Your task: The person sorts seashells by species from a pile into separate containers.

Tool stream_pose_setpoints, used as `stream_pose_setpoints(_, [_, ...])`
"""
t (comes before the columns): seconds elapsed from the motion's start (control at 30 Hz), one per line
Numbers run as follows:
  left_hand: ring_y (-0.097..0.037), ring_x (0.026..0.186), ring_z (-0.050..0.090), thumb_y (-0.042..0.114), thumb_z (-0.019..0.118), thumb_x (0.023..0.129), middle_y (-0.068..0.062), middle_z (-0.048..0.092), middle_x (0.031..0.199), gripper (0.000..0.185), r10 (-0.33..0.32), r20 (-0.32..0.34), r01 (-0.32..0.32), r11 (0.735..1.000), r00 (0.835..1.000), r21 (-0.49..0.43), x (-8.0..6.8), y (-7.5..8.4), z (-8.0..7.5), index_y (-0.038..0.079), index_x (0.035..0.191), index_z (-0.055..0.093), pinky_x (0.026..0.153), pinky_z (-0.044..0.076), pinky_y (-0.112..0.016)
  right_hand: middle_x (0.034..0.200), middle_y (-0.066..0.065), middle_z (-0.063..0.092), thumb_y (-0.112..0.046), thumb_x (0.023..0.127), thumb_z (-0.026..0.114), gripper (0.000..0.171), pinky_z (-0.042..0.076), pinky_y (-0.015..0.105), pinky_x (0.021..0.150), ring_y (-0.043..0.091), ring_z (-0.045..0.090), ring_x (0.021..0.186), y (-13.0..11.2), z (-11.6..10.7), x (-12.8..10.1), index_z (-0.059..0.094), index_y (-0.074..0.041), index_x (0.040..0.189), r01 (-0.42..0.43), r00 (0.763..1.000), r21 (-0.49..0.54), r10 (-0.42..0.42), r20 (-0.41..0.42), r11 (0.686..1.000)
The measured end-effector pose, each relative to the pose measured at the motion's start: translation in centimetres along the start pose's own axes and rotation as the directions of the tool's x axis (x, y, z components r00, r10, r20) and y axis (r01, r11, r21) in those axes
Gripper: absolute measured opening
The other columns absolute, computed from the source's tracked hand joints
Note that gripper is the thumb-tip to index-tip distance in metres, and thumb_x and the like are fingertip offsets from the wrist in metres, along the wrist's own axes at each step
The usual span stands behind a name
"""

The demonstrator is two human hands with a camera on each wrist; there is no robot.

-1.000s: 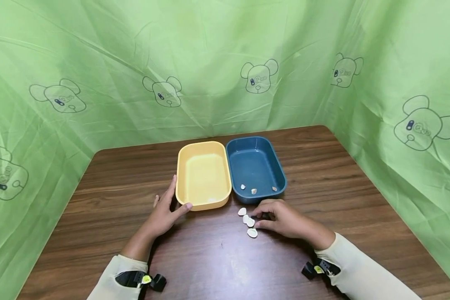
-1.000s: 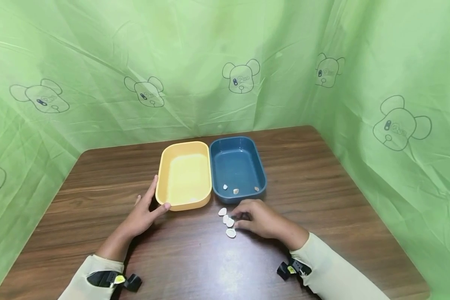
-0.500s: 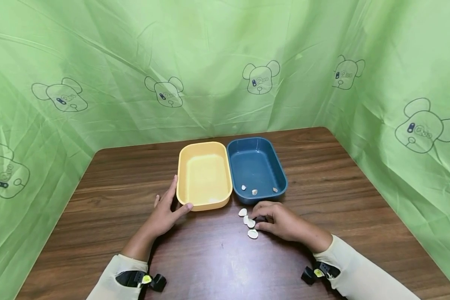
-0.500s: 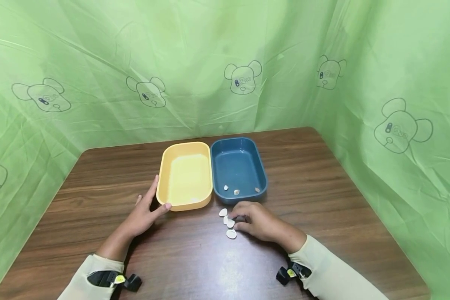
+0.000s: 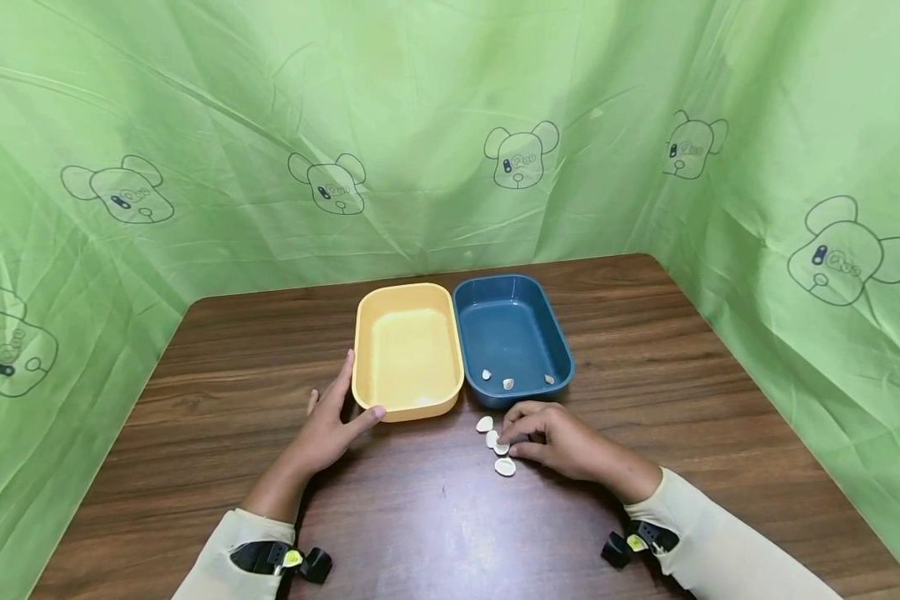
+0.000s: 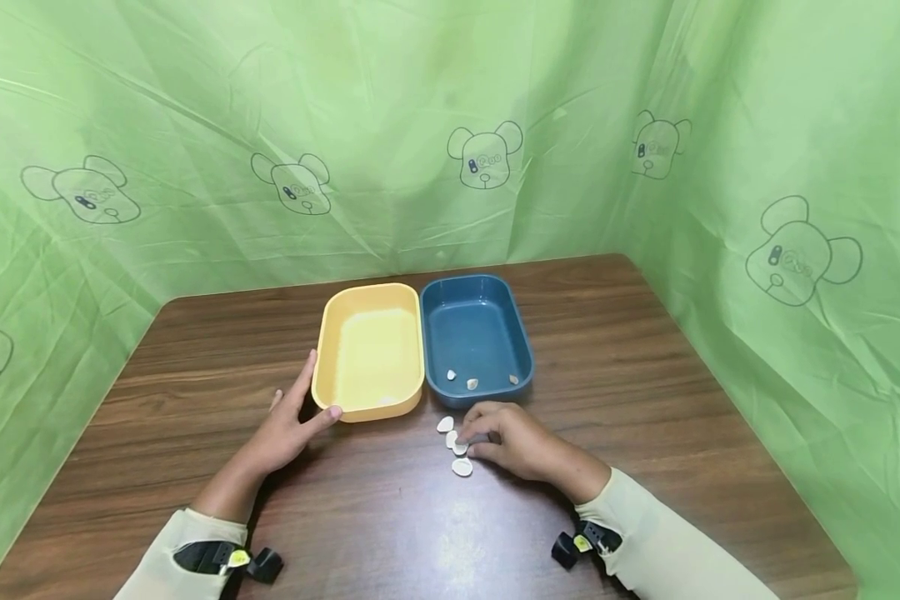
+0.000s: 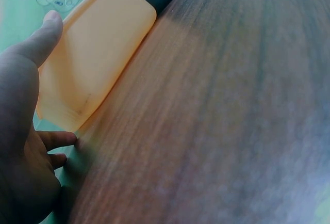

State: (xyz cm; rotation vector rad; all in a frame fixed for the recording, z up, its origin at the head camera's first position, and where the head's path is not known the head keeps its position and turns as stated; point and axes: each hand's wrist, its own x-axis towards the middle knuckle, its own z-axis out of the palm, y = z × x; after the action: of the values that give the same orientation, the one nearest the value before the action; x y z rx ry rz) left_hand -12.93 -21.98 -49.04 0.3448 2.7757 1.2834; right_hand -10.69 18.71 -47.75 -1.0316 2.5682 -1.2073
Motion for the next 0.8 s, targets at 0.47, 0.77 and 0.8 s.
stream_pose_setpoints(0.47, [-0.046,0.17,0.013,0.049,0.072,0.105,-0.008,0.008,0.186,0.108,0.009,0.003,-0.009,1.0,1.0,-0.006,0.05,-0.03,-0.02,0.035,0.176,-0.008,0.124,-0.014,-0.083,0.111,0.003,0.077,-0.003,0.093,0.084,0.016,0.058,0.026,0.092,0.013,0.07,0.106,-0.05,0.24,0.21,0.088,-0.011,0.106,0.033,0.999,0.028,-0.033,-0.001,0.999])
stream_pose_setpoints(0.77, [-0.045,0.171,0.012,0.05,0.072,0.104,-0.008,0.008,0.186,0.108,0.009,0.007,-0.009,1.0,1.0,-0.008,0.06,-0.06,-0.04,0.036,0.176,-0.008,0.124,-0.015,-0.082,0.11,0.007,0.078,-0.007,0.091,0.087,0.019,0.056,0.023,0.071,0.016,0.068,0.087,0.05,0.28,0.22,0.084,-0.009,0.11,0.015,1.0,0.057,-0.015,-0.007,0.998])
stream_pose_setpoints(0.8, [-0.045,0.171,0.012,0.05,0.071,0.104,-0.008,0.008,0.186,0.108,0.009,0.008,-0.009,1.0,1.0,-0.007,0.08,-0.07,-0.03,0.036,0.176,-0.008,0.124,-0.015,-0.082,0.11,0.007,0.078,-0.008,0.091,0.088,0.02,0.056,0.022,0.07,0.015,0.067,0.086,0.08,0.31,0.21,0.084,-0.009,0.11,0.015,1.0,0.057,-0.014,-0.014,0.998])
